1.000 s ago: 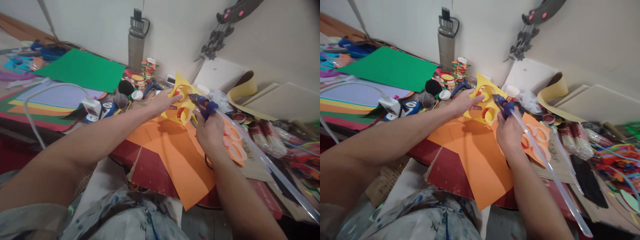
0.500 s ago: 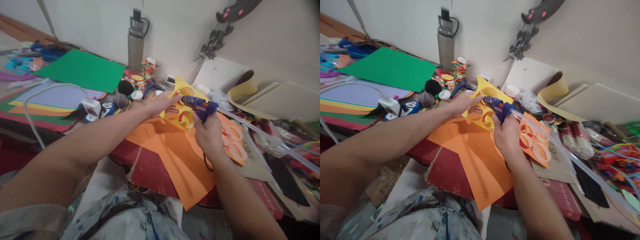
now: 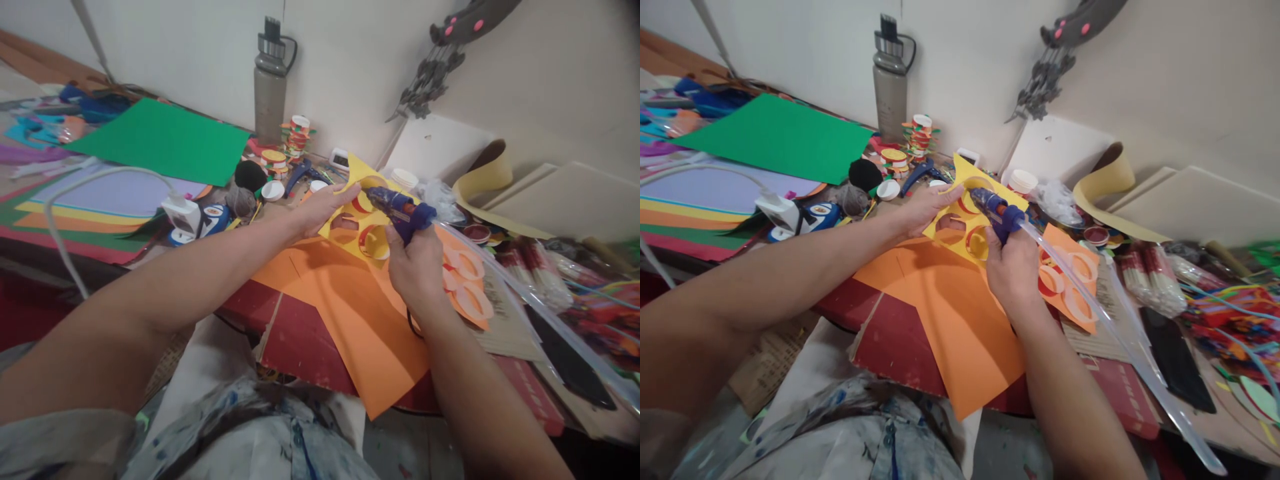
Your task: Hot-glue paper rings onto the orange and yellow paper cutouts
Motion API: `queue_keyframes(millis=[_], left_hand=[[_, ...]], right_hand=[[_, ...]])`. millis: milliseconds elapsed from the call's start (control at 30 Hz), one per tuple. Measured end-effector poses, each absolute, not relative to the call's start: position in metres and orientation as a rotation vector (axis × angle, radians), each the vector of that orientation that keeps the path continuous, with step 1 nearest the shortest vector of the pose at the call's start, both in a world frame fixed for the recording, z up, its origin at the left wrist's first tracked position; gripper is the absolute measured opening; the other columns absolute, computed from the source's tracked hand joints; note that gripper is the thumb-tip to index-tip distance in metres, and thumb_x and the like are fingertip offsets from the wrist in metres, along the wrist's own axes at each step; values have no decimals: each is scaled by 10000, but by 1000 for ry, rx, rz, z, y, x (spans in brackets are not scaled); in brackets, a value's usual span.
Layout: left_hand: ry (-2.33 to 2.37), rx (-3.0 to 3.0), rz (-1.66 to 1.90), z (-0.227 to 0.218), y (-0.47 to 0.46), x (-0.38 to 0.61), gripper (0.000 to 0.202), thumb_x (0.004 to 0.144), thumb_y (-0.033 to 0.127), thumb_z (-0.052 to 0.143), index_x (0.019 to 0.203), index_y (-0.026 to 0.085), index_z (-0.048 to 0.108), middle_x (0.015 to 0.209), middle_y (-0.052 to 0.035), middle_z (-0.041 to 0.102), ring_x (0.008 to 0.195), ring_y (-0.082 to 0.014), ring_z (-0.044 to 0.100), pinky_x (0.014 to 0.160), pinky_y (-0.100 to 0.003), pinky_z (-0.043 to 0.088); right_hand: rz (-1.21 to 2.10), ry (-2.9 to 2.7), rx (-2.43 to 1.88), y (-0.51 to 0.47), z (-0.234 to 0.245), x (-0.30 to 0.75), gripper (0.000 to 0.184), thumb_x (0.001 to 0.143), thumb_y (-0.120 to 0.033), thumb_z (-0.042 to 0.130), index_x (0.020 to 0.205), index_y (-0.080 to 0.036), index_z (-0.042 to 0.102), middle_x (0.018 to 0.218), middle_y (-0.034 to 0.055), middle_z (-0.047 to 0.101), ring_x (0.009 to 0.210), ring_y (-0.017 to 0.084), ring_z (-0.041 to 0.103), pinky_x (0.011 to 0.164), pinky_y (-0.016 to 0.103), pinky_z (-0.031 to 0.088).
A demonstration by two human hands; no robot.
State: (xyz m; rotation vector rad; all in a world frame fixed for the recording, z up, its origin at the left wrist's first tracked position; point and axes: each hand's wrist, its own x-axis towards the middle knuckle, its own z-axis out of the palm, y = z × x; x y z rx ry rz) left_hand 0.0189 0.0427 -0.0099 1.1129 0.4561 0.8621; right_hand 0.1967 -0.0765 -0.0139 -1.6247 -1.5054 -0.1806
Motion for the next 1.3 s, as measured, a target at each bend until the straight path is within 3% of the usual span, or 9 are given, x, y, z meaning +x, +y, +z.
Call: queue_keyframes(millis=[133, 333, 633, 900, 1100, 1300], left_hand=[[489, 1172, 809, -9, 36, 19, 307, 1074, 459, 745, 1065, 157, 795, 1139, -100, 852, 940, -161, 786, 839, -267, 660], [556, 1184, 883, -8, 29, 21, 262, 1078, 408, 744, 1048, 151, 784, 1159, -102, 842, 1007, -167, 784, 853, -257, 648], [511, 1214, 1012, -12, 37, 23, 360, 1014, 519, 805, 1074, 166, 771, 1224, -115, 818, 1120, -206, 777, 919, -321, 662], [497, 1196, 878, -12, 30, 23, 314, 1070, 457, 749, 1012, 149, 769, 1126, -112, 828, 995, -165, 773, 842, -266, 651], [483, 1202, 919, -13, 29, 24, 384, 1024, 519, 801, 1023, 137, 758, 1108, -101, 804, 997, -170, 755, 872, -287, 628], [508, 1192, 1039, -18, 40, 25, 247, 1071, 396, 742, 1095, 151, 733, 1135, -76, 771, 1019, -152, 725, 865, -263, 598]], right_hand=[[-207, -1548, -1627, -76, -14, 196, 486, 990, -567, 555, 1283, -204, 689, 1269, 236, 765, 1208, 436, 709, 1086, 655, 541], [-322, -1493, -1714, -76, -16, 201, 461, 1045, -577, 494, 1202, -201, 711, 1155, 228, 747, 1130, 426, 699, 1040, 664, 551], [-271, -1459, -1771, -78, -11, 197, 435, 1023, -514, 533, 1184, -150, 705, 1153, 271, 746, 1142, 466, 701, 1059, 723, 524], [-316, -1486, -1727, -74, -14, 200, 450, 990, -550, 511, 1189, -189, 692, 1156, 256, 760, 1099, 450, 710, 1008, 677, 554], [-386, -1555, -1765, -75, -16, 200, 454, 1048, -485, 454, 1226, -137, 685, 1213, 282, 753, 1157, 444, 713, 1030, 640, 549], [-391, -1573, -1836, -78, -15, 198, 432, 1069, -444, 483, 1283, -128, 685, 1228, 273, 765, 1166, 431, 720, 1027, 606, 555]])
